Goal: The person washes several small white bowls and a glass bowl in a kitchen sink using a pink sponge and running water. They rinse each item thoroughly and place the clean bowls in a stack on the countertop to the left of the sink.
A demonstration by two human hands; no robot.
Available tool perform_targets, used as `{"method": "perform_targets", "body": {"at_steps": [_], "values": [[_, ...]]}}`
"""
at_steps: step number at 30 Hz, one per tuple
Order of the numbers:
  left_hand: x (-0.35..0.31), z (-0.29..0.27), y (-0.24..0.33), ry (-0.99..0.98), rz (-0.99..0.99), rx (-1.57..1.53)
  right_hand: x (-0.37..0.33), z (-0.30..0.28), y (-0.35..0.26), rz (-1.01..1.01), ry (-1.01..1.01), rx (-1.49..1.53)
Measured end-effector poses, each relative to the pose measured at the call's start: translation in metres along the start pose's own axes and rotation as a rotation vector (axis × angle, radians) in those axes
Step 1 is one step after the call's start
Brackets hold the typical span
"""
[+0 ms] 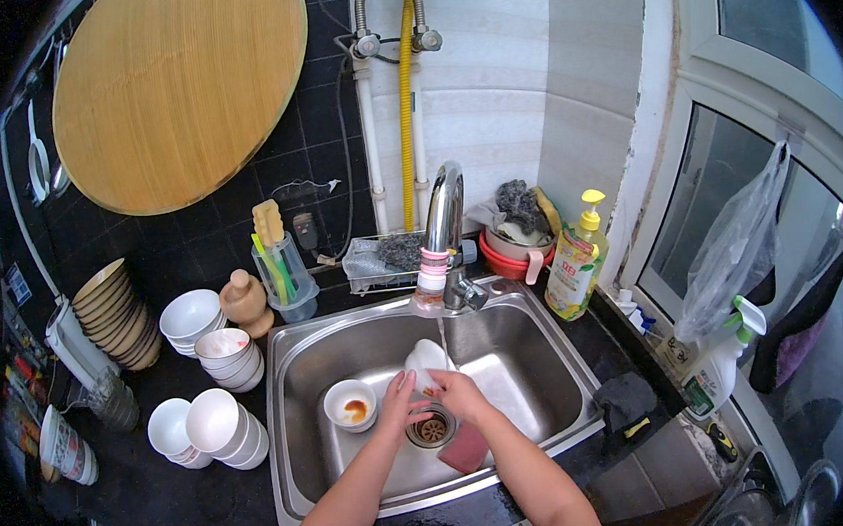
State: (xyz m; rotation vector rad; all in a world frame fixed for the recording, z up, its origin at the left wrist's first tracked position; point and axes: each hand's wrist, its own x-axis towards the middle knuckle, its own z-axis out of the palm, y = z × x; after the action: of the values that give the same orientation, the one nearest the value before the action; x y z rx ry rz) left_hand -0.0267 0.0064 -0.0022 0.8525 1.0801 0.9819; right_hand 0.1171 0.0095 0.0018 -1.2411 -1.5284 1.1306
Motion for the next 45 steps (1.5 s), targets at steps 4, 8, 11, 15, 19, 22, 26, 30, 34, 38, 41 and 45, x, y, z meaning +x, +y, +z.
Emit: {"method": "perform_targets", "body": {"at_steps": [4, 8, 11, 15, 19, 22, 26, 30, 34, 38, 41, 45], "values": [[-0.001, -0.009, -0.004, -0.019, -0.049, -0.156, -0.015, 0.014, -0.025, -0.088, -0.193, -0.828], [0.008, -0.005, -0.015, -0.008, -0.001, -0.128, -0.014, 0.013, -0.017, -0.114, -0.233, -1.295], [0.011, 0.001, -0.023, -0.074, -0.016, -0.115, -0.016, 0.019, -0.004, -0.277, -0.086, -1.367], [0.014, -0.002, -0.024, -0.025, 0.033, -0.128, -0.017, 0.014, -0.025, -0.157, -0.377, -1.153], [0.022, -0.006, -0.029, 0.034, 0.085, -0.117, -0.017, 0.025, -0.016, -0.171, -0.129, -1.238], [0.018, -0.003, -0.027, -0.010, 0.083, -0.082, -0.017, 0.023, -0.009, -0.366, -0.063, -1.260], [0.019, -0.006, -0.025, 0.109, 0.148, -0.050, -0.016, 0.018, -0.027, -0.153, -0.369, -0.859], [0.033, -0.016, -0.038, 0.199, 0.363, 0.096, 0.000, 0.015, -0.031, 0.109, -0.246, -0.851], [0.007, 0.000, -0.009, 0.286, 0.454, 0.311, -0.017, 0.012, -0.026, -0.148, 0.544, -0.770], [-0.003, -0.001, 0.004, 0.209, 0.374, 0.460, -0.007, 0.005, -0.024, 0.339, 0.232, -0.787], [-0.002, -0.003, 0.004, 0.148, 0.267, 0.410, 0.000, -0.001, -0.014, 0.268, 0.333, -0.782], [-0.005, 0.015, -0.006, 0.125, 0.296, 0.208, 0.018, 0.005, 0.043, 0.265, 0.422, -0.498]]}}
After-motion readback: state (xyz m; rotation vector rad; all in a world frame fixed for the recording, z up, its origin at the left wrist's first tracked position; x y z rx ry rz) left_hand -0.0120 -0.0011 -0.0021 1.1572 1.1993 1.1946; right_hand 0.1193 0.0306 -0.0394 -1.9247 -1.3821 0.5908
